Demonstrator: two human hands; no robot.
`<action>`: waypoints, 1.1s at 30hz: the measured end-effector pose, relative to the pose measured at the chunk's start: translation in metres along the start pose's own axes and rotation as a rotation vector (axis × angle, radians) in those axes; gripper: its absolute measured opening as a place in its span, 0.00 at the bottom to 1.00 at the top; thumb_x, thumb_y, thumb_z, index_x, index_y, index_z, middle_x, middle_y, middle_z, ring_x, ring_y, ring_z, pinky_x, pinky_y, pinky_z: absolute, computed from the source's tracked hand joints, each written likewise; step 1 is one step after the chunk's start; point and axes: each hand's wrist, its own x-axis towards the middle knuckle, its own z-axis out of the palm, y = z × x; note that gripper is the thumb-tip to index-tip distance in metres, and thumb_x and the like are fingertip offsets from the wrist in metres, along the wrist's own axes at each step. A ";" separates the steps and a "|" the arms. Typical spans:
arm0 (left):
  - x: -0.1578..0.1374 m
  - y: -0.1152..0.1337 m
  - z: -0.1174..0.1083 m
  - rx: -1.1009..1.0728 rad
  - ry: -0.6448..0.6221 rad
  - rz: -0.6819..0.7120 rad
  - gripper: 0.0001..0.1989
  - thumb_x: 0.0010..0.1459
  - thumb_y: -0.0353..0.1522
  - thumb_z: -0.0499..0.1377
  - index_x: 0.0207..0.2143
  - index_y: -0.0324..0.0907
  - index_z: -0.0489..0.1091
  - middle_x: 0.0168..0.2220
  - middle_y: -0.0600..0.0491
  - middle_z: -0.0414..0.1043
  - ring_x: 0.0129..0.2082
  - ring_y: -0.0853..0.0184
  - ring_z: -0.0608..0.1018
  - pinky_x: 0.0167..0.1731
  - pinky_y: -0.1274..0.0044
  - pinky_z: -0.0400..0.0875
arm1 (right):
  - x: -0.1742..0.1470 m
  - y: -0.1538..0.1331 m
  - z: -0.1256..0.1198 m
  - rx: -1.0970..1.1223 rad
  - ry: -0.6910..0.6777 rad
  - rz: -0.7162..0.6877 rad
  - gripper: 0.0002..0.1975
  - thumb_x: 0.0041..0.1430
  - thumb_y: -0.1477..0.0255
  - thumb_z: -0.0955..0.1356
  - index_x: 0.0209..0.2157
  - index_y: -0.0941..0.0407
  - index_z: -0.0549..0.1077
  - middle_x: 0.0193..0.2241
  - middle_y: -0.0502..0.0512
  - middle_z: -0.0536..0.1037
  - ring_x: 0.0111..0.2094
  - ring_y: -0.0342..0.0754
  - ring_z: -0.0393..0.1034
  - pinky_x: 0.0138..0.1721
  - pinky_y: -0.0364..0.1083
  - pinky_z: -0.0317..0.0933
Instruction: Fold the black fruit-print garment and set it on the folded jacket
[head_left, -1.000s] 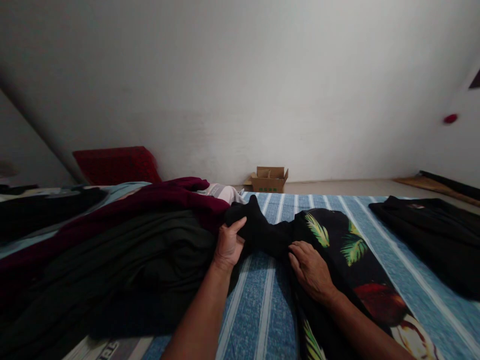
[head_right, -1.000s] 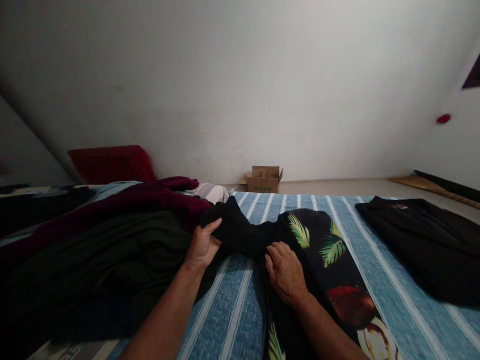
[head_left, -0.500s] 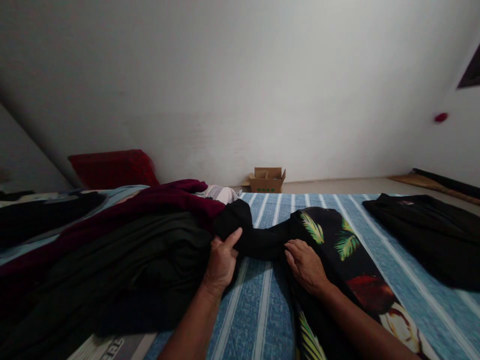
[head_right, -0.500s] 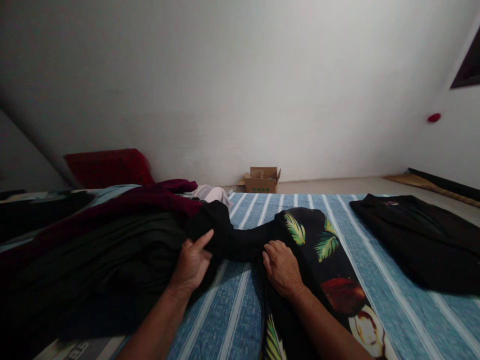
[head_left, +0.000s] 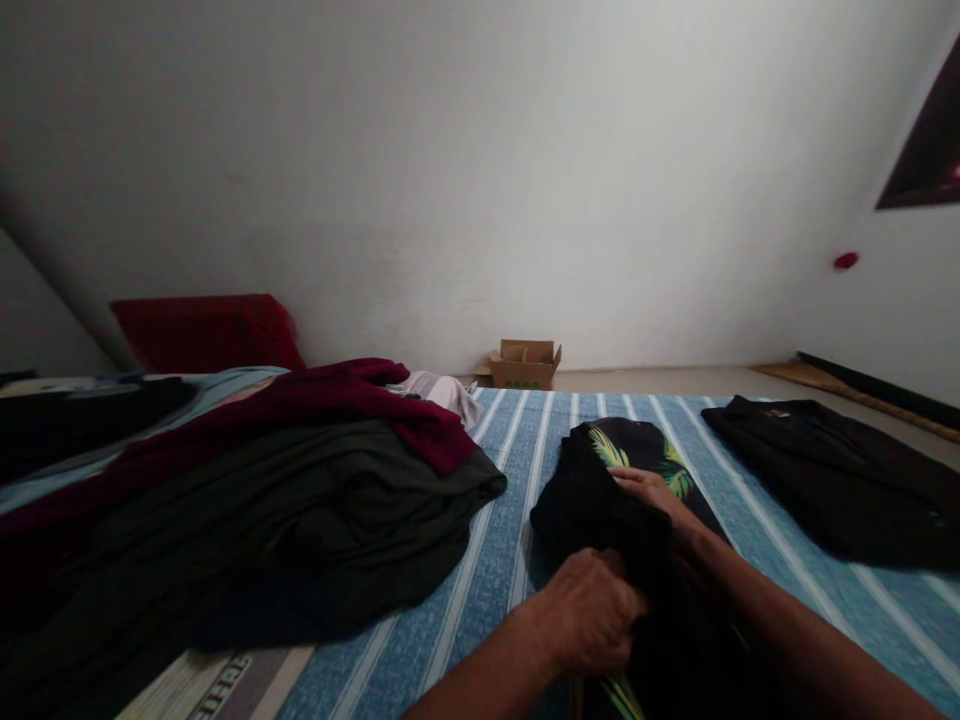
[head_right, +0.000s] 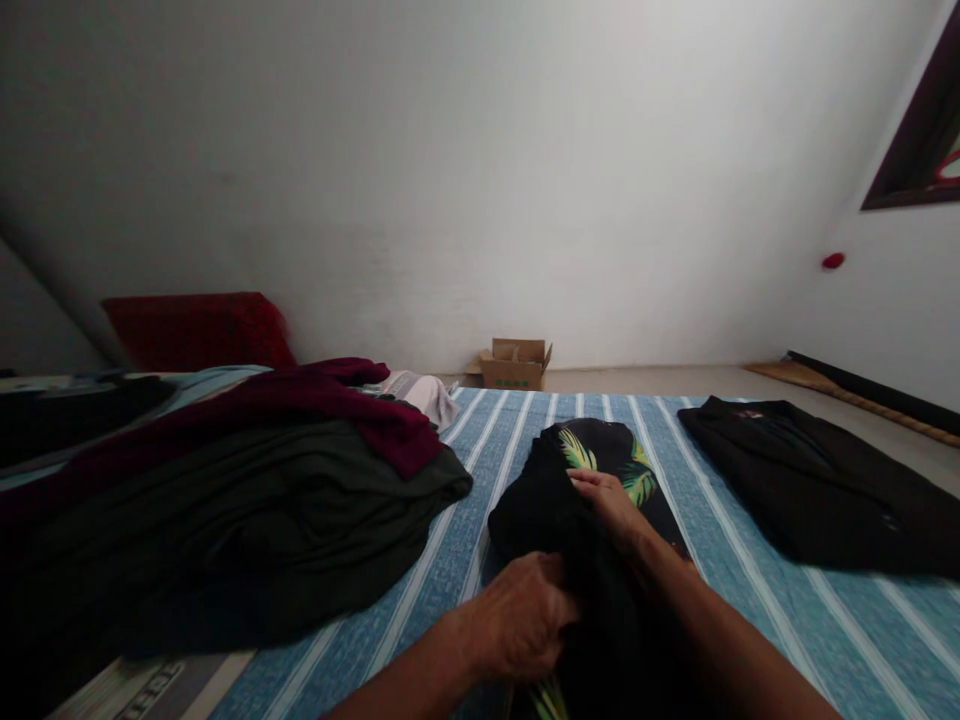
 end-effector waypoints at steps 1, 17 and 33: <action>-0.002 -0.001 0.005 0.028 0.001 -0.015 0.12 0.49 0.27 0.55 0.39 0.45 0.69 0.39 0.50 0.73 0.39 0.60 0.75 0.37 0.72 0.70 | -0.003 -0.002 -0.007 0.020 -0.016 0.030 0.15 0.61 0.63 0.63 0.43 0.60 0.70 0.36 0.54 0.74 0.34 0.45 0.70 0.35 0.48 0.65; 0.006 0.018 0.015 0.167 0.206 -0.066 0.19 0.55 0.27 0.50 0.50 0.42 0.61 0.51 0.44 0.66 0.52 0.59 0.67 0.49 0.67 0.59 | -0.027 -0.045 -0.040 0.030 0.163 0.142 0.13 0.36 0.73 0.69 0.30 0.56 0.71 0.19 0.46 0.72 0.20 0.42 0.65 0.24 0.43 0.59; -0.003 0.011 0.026 0.072 0.111 -0.175 0.15 0.45 0.21 0.52 0.36 0.43 0.62 0.43 0.48 0.69 0.46 0.61 0.69 0.48 0.67 0.59 | -0.123 -0.055 -0.066 -0.159 -0.113 0.261 0.18 0.41 0.73 0.67 0.38 0.56 0.76 0.30 0.52 0.76 0.26 0.43 0.65 0.22 0.39 0.55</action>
